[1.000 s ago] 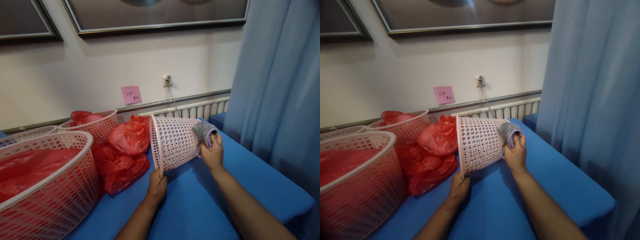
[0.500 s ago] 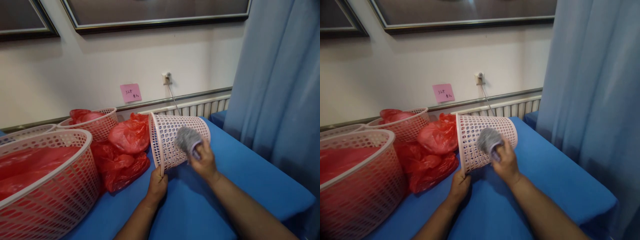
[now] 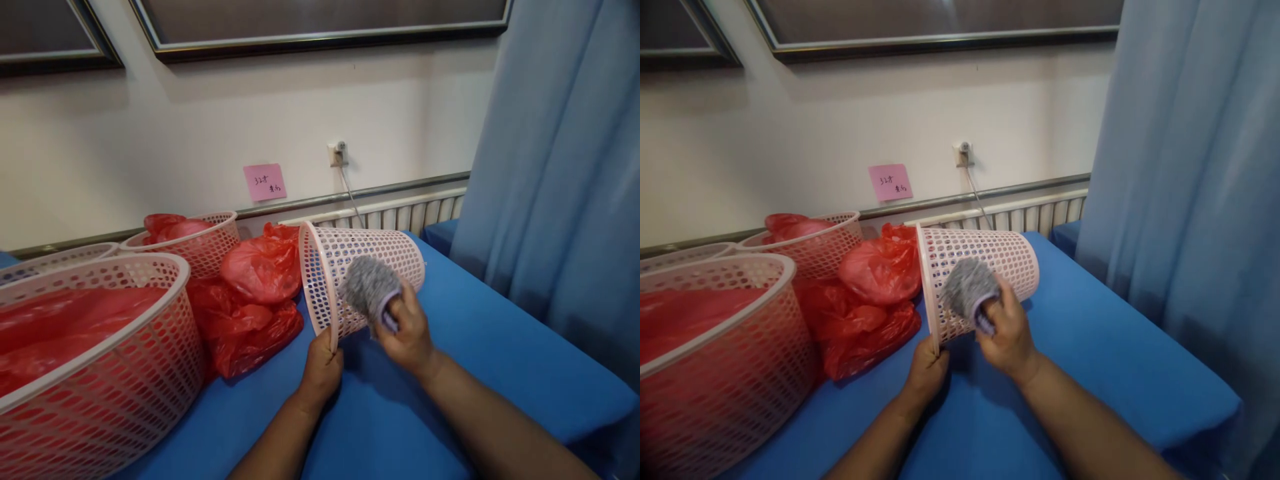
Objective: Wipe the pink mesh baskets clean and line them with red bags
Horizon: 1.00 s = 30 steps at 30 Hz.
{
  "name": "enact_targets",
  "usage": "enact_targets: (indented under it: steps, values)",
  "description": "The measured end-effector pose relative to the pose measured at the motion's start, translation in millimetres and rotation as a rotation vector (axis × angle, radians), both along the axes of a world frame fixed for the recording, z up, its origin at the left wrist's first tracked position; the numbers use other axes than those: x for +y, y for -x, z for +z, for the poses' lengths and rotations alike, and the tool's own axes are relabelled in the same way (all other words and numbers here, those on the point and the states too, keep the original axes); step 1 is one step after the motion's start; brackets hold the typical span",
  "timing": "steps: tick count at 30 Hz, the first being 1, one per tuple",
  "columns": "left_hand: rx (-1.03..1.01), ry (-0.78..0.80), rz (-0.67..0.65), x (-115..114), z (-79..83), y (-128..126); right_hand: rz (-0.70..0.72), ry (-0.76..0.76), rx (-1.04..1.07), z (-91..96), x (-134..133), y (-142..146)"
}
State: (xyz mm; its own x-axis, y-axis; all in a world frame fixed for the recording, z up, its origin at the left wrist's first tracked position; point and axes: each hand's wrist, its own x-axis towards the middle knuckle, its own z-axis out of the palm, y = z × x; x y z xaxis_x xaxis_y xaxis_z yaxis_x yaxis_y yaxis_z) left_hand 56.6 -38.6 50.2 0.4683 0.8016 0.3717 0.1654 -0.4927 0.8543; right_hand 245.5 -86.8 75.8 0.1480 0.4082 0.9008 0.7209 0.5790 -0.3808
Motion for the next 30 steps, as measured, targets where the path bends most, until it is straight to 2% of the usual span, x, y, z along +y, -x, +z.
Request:
enact_targets:
  steps: [3, 5, 7, 9, 10, 12, 14, 16, 18, 21, 23, 25, 30]
  values:
    - [0.011, 0.018, -0.031, -3.0, 1.4, -0.9, 0.119, -0.057, -0.158, -2.4, -11.4, 16.7]
    - [0.021, 0.008, -0.016, -2.8, 1.4, -1.0, 0.054, -0.053, -0.093, -4.6, -5.2, 6.4]
    - [0.030, -0.008, -0.006, -1.3, 0.4, -1.0, -0.115, -0.002, 0.138, -5.4, 9.3, -18.3]
    - [0.042, -0.012, -0.021, 0.1, -0.9, -1.0, -0.274, 0.073, 0.511, -4.9, 26.4, -49.3]
    - [0.050, -0.010, -0.026, 0.5, -1.4, -1.1, -0.286, 0.099, 0.717, -4.3, 34.1, -63.8]
    - [0.068, -0.008, -0.032, 0.6, -2.0, -1.3, -0.212, 0.110, 1.056, -2.8, 44.4, -83.9]
    - [0.079, -0.015, -0.044, 0.3, -1.7, -1.4, -0.136, 0.097, 1.195, -1.2, 46.2, -87.4]
    - [0.091, -0.033, -0.070, 0.2, -1.1, -1.7, -0.133, 0.106, 1.081, 1.1, 39.4, -74.1]
    - [0.112, -0.043, -0.082, 0.1, -0.5, -2.0, -0.129, 0.104, 0.787, 3.9, 26.2, -50.9]
    - [0.167, -0.040, -0.072, -3.0, 2.6, -2.1, 0.036, 0.054, 0.273, 8.4, 2.9, -18.9]
    - [0.195, -0.029, -0.075, -9.1, 8.2, -1.5, 0.168, 0.021, 0.034, 10.8, -8.7, -8.5]
    - [0.152, -0.029, -0.053, -17.7, 16.6, 0.0, 0.231, 0.008, -0.089, 12.7, -15.1, -6.2]
    - [-0.123, -0.033, 0.090, -31.7, 34.8, 8.2, 0.267, 0.029, -0.201, 13.6, -15.2, -7.9]
